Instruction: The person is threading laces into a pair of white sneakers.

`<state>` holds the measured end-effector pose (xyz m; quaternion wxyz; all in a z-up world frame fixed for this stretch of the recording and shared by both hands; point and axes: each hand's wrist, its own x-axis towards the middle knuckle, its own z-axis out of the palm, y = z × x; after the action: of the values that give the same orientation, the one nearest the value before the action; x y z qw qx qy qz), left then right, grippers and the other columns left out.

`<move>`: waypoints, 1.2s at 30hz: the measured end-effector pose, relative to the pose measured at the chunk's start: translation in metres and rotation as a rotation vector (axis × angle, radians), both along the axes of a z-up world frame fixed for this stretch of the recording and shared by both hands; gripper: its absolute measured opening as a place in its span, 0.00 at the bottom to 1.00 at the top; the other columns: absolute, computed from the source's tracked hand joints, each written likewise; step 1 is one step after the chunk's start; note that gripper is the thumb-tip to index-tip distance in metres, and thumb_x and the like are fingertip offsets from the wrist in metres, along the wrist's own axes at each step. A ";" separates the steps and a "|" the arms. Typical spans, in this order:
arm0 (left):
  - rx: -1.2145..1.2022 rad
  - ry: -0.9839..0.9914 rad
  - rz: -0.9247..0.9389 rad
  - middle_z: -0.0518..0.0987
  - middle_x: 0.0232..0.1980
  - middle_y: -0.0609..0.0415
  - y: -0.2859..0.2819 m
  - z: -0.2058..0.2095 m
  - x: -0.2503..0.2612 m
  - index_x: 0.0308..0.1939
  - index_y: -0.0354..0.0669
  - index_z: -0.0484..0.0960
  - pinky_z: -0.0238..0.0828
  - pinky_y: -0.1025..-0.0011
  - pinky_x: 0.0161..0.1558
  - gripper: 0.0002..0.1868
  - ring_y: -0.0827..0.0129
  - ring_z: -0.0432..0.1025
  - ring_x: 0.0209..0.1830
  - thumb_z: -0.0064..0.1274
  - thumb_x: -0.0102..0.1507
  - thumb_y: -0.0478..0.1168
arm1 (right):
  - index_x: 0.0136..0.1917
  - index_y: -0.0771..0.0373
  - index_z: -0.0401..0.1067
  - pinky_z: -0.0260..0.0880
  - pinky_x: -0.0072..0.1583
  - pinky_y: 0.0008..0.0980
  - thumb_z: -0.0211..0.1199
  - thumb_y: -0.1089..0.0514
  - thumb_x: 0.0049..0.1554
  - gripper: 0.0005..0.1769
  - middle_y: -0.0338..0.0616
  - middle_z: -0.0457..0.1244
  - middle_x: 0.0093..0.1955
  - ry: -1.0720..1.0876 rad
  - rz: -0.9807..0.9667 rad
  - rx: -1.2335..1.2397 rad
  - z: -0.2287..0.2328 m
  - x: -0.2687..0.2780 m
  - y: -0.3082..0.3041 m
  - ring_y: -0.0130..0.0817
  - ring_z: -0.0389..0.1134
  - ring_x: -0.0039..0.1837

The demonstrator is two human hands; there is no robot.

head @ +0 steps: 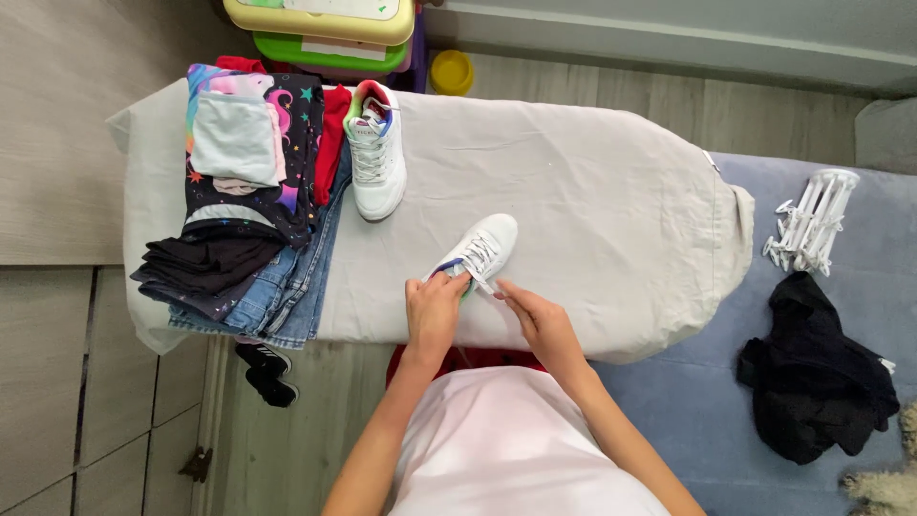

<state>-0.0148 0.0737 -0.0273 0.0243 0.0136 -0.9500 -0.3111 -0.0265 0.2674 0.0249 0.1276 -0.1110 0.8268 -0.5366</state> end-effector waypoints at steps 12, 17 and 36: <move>0.123 0.025 0.048 0.79 0.33 0.56 -0.005 -0.007 -0.005 0.46 0.49 0.89 0.54 0.63 0.48 0.09 0.64 0.71 0.35 0.60 0.63 0.40 | 0.50 0.62 0.80 0.69 0.45 0.38 0.64 0.59 0.59 0.08 0.45 0.70 0.44 0.156 -0.112 0.288 -0.022 -0.015 -0.024 0.44 0.70 0.42; 0.112 0.029 0.036 0.77 0.32 0.55 -0.002 -0.006 -0.004 0.47 0.50 0.89 0.54 0.63 0.50 0.09 0.64 0.71 0.35 0.58 0.63 0.39 | 0.49 0.61 0.80 0.70 0.43 0.37 0.65 0.58 0.58 0.08 0.43 0.70 0.44 0.140 -0.123 0.287 -0.019 -0.016 -0.026 0.41 0.70 0.38; -0.054 -0.002 -0.009 0.77 0.32 0.52 0.009 -0.004 0.001 0.46 0.48 0.88 0.58 0.57 0.58 0.12 0.63 0.73 0.38 0.55 0.61 0.33 | 0.46 0.61 0.78 0.69 0.48 0.44 0.63 0.58 0.62 0.05 0.45 0.68 0.44 0.178 0.102 0.509 -0.045 -0.019 -0.026 0.47 0.70 0.48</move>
<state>-0.0136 0.0823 -0.0310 0.0222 0.0091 -0.9581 -0.2855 -0.0458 0.2416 -0.0199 0.1050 -0.1637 0.9363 -0.2924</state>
